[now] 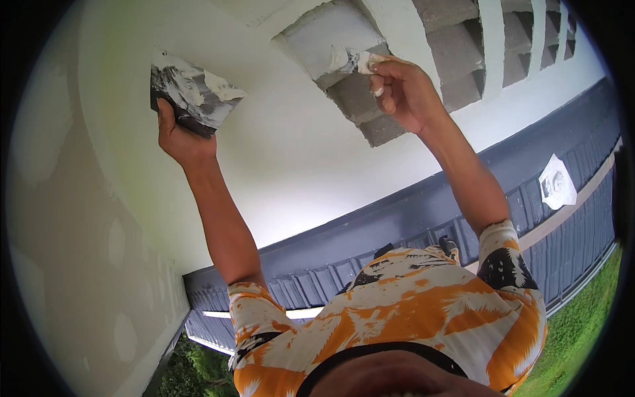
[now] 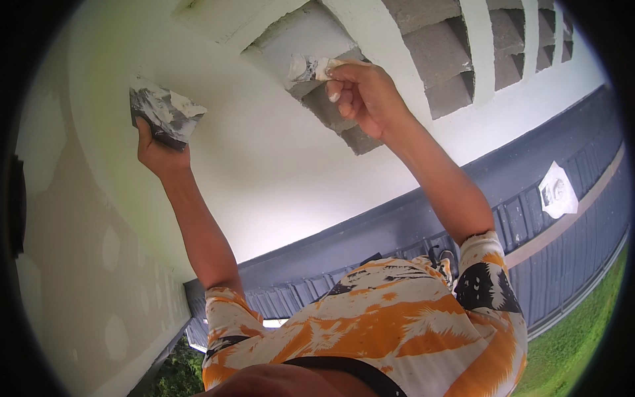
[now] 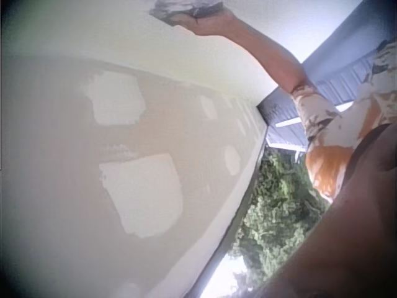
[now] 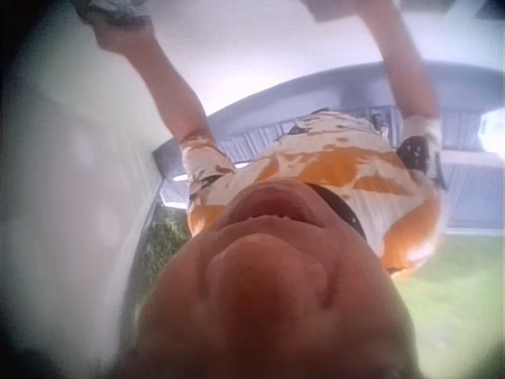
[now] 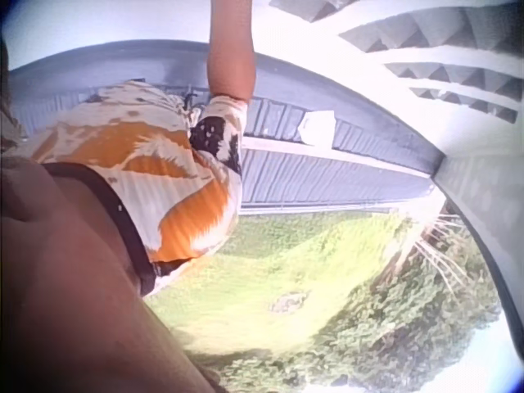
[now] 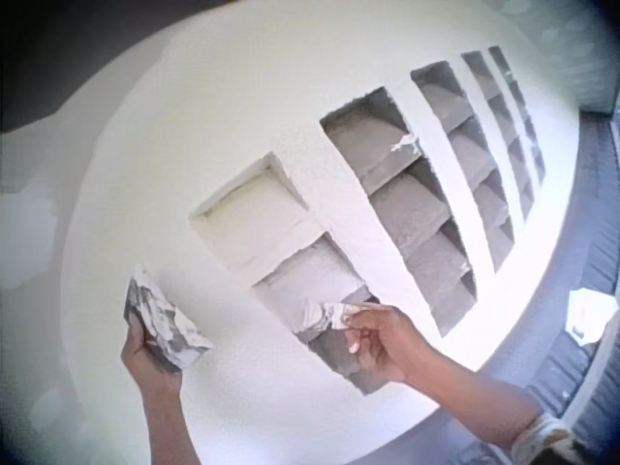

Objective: The person applies white plaster to a wall with rectangular openings using a small trowel and a larger hawk. They repeatedly scoop plaster from the hawk and smooth it into the wall recesses, working across multiple openings.

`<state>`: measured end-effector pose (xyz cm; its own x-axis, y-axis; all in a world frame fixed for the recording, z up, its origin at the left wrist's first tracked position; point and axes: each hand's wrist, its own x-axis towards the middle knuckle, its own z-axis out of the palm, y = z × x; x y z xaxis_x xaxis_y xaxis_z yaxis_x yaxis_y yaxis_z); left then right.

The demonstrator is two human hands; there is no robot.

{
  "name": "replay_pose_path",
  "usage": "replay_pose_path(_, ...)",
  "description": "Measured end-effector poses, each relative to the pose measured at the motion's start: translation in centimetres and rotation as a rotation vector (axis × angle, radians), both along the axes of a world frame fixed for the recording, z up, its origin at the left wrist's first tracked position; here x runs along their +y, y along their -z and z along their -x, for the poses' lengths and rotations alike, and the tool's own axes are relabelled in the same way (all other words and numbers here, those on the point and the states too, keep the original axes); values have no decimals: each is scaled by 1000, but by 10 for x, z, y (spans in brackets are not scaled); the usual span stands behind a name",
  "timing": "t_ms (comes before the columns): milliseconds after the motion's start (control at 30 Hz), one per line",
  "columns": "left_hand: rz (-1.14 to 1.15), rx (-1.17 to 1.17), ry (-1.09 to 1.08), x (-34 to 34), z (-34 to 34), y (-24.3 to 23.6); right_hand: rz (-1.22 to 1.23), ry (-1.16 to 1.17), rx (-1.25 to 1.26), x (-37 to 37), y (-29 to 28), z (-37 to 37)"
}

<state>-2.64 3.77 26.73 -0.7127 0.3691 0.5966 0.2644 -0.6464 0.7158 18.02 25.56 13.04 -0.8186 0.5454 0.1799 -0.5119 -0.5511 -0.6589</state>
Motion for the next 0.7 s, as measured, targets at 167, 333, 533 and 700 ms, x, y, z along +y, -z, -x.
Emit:
replay_pose_path(167, 134, 227, 63, 53, 54, -62, 118, -15, -35, 30, -22, 72)
replay_pose_path(333, 194, 351, 49, 59, 68, -53, 208, -44, 87, 55, -40, 98)
replay_pose_path(533, 181, 294, -18, 62, 54, -49, 378, 115, 138, 71, -36, 111)
replay_pose_path(700, 180, 290, -35, 61, 49, -50, 306, 29, 72, 44, -31, 87)
